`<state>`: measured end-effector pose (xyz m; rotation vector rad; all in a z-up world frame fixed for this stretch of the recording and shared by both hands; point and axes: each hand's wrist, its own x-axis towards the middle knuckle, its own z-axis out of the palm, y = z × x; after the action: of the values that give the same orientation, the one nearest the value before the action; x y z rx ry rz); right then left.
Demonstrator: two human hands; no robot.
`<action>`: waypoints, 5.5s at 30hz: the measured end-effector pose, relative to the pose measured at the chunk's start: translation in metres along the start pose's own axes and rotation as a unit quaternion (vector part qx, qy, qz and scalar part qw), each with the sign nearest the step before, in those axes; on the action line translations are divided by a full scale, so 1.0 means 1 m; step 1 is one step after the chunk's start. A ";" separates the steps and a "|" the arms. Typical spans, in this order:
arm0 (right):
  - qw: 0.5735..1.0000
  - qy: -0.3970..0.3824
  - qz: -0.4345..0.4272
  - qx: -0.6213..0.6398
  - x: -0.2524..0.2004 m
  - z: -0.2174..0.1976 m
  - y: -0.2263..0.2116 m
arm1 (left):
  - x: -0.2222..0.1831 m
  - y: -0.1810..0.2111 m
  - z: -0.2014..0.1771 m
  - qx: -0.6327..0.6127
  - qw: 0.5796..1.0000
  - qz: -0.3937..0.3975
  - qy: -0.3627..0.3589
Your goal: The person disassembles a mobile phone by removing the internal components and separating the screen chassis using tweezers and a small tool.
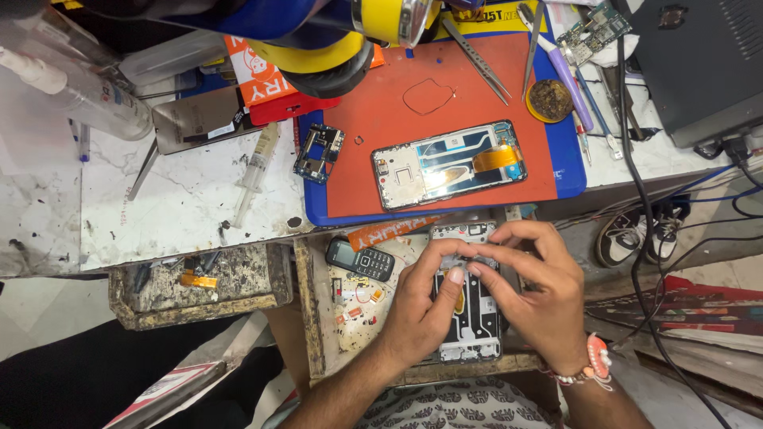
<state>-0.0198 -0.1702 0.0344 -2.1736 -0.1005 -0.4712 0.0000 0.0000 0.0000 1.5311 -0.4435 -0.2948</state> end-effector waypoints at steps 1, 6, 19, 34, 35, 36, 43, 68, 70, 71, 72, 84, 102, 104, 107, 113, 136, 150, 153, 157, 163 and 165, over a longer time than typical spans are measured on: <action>1.000 0.004 -0.006 -0.004 0.000 0.001 0.001 | 0.000 0.001 0.000 -0.005 1.000 -0.010 -0.003; 0.999 0.012 -0.034 -0.011 -0.003 -0.001 0.005 | 0.003 0.005 0.002 -0.006 1.000 -0.019 0.009; 0.997 0.037 -0.069 -0.005 -0.016 -0.003 0.017 | 0.003 0.006 0.001 0.011 0.999 -0.049 -0.009; 0.978 -0.047 -0.191 -0.066 -0.015 -0.023 0.020 | 0.005 0.005 -0.003 -0.038 0.999 -0.004 -0.014; 0.980 -0.038 -0.184 -0.064 -0.017 -0.021 0.020 | 0.004 0.004 -0.003 -0.051 0.999 -0.008 -0.014; 0.982 -0.029 -0.176 -0.062 -0.017 -0.021 0.020 | 0.004 0.002 -0.003 -0.065 0.998 -0.011 -0.015; 0.971 -0.075 -0.212 -0.078 -0.008 -0.029 0.014 | 0.001 -0.009 -0.002 -0.119 0.990 -0.063 -0.031; 0.913 -0.284 -0.291 -0.037 0.143 -0.038 -0.012 | -0.004 0.000 -0.015 -0.030 0.995 -0.070 -0.068; 0.891 -0.345 -0.296 -0.011 0.171 -0.019 -0.015 | -0.004 -0.002 -0.017 -0.030 0.995 -0.068 -0.066; 0.877 -0.377 -0.296 0.002 0.181 -0.009 -0.015 | -0.004 -0.004 -0.016 -0.031 0.995 -0.071 -0.065; 0.872 -0.403 -0.279 0.004 0.188 0.000 -0.015 | -0.005 -0.005 -0.016 -0.033 0.995 -0.074 -0.065; 0.838 -0.499 -0.219 -0.015 0.215 0.034 0.005 | -0.004 -0.005 -0.017 -0.025 0.995 -0.077 -0.054; 0.864 -0.401 -0.287 -0.099 0.178 0.022 -0.020 | -0.003 0.001 -0.017 -0.032 0.994 -0.072 -0.071; 0.870 -0.388 -0.282 -0.114 0.172 0.023 -0.022 | -0.003 0.001 -0.017 -0.033 0.994 -0.070 -0.072; 0.876 -0.376 -0.282 -0.113 0.169 0.023 -0.021 | -0.004 0.000 -0.017 -0.032 0.995 -0.068 -0.069; 0.879 -0.372 -0.290 -0.069 0.170 0.027 -0.014 | -0.004 -0.001 -0.016 -0.035 0.996 -0.059 -0.063; 0.917 -0.261 -0.273 -0.131 0.140 0.030 -0.019 | -0.005 0.005 -0.018 -0.016 0.999 -0.037 -0.025; 0.922 -0.200 -0.272 -0.190 0.125 0.034 -0.020 | -0.006 0.013 -0.048 0.095 0.993 0.005 0.069; 0.919 -0.193 -0.279 -0.203 0.123 0.036 -0.021 | -0.005 0.009 -0.051 0.077 0.993 -0.082 0.047; 0.916 -0.198 -0.279 -0.209 0.121 0.036 -0.024 | -0.005 0.008 -0.053 0.094 0.991 -0.097 0.022; 0.917 -0.207 -0.268 -0.213 0.122 0.034 -0.028 | -0.004 0.012 -0.057 0.101 0.989 -0.103 0.021; 0.919 -0.207 -0.263 -0.210 0.122 0.034 -0.029 | -0.003 0.012 -0.057 0.109 0.991 -0.075 0.027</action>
<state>0.0959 -0.1376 0.0829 -2.6404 -0.9082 -0.3366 0.0217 0.0526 0.0129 1.7857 -0.3250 -0.3288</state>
